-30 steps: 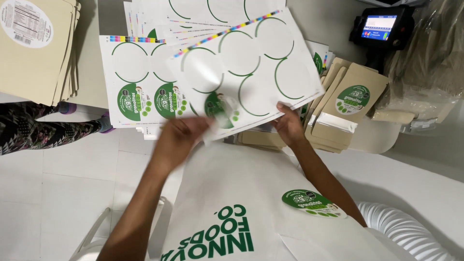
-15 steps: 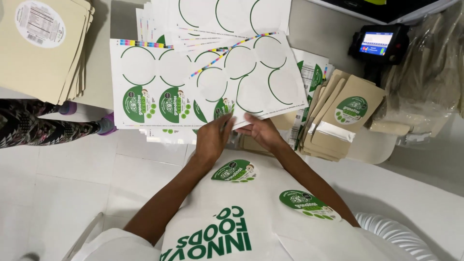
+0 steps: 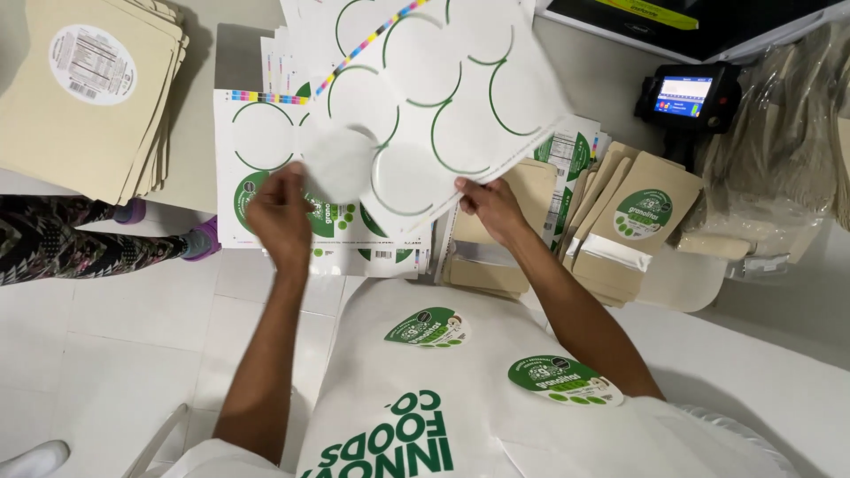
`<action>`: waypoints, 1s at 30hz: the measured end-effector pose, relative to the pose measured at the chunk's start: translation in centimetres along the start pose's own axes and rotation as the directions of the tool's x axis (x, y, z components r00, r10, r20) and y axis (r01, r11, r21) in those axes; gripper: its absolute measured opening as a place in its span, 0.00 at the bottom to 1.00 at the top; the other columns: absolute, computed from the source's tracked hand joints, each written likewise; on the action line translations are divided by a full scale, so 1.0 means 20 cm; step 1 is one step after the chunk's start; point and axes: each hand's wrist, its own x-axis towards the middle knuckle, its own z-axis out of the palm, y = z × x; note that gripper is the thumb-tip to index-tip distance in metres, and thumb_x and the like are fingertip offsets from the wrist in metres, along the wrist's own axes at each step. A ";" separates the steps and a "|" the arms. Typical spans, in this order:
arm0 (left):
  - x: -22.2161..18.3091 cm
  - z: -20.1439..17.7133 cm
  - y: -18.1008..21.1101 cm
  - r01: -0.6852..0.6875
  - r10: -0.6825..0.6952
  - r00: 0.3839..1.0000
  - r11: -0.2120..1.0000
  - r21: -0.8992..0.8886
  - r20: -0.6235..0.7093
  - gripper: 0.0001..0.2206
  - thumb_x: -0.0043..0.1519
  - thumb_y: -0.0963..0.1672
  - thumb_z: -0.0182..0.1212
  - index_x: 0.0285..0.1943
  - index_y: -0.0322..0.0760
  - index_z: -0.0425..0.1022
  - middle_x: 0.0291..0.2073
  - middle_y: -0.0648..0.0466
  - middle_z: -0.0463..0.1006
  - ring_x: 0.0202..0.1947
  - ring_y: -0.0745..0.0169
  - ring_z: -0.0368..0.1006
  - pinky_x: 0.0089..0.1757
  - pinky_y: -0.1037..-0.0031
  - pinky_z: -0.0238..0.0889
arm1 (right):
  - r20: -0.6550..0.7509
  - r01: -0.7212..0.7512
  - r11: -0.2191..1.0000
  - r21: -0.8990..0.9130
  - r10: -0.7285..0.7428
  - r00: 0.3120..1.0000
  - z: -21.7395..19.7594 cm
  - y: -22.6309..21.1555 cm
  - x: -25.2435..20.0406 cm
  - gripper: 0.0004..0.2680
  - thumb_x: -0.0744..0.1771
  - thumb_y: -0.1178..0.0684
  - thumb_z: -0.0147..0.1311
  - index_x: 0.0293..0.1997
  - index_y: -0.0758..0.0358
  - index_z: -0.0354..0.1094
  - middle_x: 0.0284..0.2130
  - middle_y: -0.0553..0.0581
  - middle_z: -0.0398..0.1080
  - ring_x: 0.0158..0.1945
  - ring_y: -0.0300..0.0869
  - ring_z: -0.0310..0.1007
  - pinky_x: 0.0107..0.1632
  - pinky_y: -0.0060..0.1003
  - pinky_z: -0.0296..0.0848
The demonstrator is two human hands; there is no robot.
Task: Peeling circular labels from a sheet and applying them to the center of small tan-colored bags on a workbench.
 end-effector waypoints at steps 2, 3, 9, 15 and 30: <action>0.01 -0.10 0.17 -0.062 0.059 0.996 0.997 -0.044 -0.062 0.06 0.72 0.42 0.60 0.49 0.34 0.81 0.30 0.46 0.82 0.21 0.66 0.75 0.26 0.78 0.68 | -0.076 -0.018 0.999 0.048 0.021 0.997 0.04 -0.03 0.12 0.05 0.68 0.58 0.61 0.46 0.66 0.72 0.30 0.53 0.70 0.24 0.38 0.73 0.28 0.32 0.71; 0.02 -0.15 0.25 -0.128 0.117 0.986 0.988 -0.084 -0.122 0.07 0.73 0.41 0.58 0.52 0.32 0.79 0.33 0.42 0.83 0.22 0.64 0.80 0.24 0.81 0.70 | -0.154 -0.031 0.995 0.099 0.046 0.987 0.06 -0.04 0.18 0.05 0.68 0.59 0.60 0.47 0.67 0.71 0.29 0.54 0.68 0.23 0.40 0.73 0.28 0.32 0.72; -0.14 -0.10 0.33 -0.246 0.248 0.963 0.969 -0.033 0.104 0.07 0.67 0.40 0.66 0.52 0.36 0.81 0.43 0.41 0.84 0.46 0.43 0.81 0.47 0.59 0.75 | -0.040 -0.253 0.966 -0.044 0.251 0.967 0.28 -0.33 0.28 0.20 0.71 0.40 0.51 0.57 0.72 0.66 0.45 0.66 0.75 0.49 0.51 0.80 0.56 0.42 0.80; -0.27 0.03 0.28 -0.325 0.305 0.847 0.945 -0.030 0.435 0.12 0.61 0.41 0.70 0.54 0.46 0.83 0.49 0.50 0.84 0.53 0.52 0.79 0.54 0.62 0.71 | 0.175 -0.146 0.982 -0.116 0.165 0.971 0.30 -0.34 -0.08 0.16 0.67 0.40 0.59 0.46 0.65 0.72 0.34 0.56 0.76 0.37 0.47 0.81 0.41 0.39 0.82; -0.48 0.85 -0.03 -0.171 -0.107 0.647 0.944 0.281 0.755 0.13 0.65 0.53 0.64 0.40 0.42 0.75 0.32 0.53 0.80 0.33 0.50 0.81 0.35 0.58 0.73 | -0.404 -0.141 0.944 -0.298 0.009 0.915 -0.28 -0.06 -0.53 0.09 0.67 0.45 0.65 0.40 0.60 0.76 0.30 0.52 0.71 0.35 0.37 0.69 0.36 0.29 0.71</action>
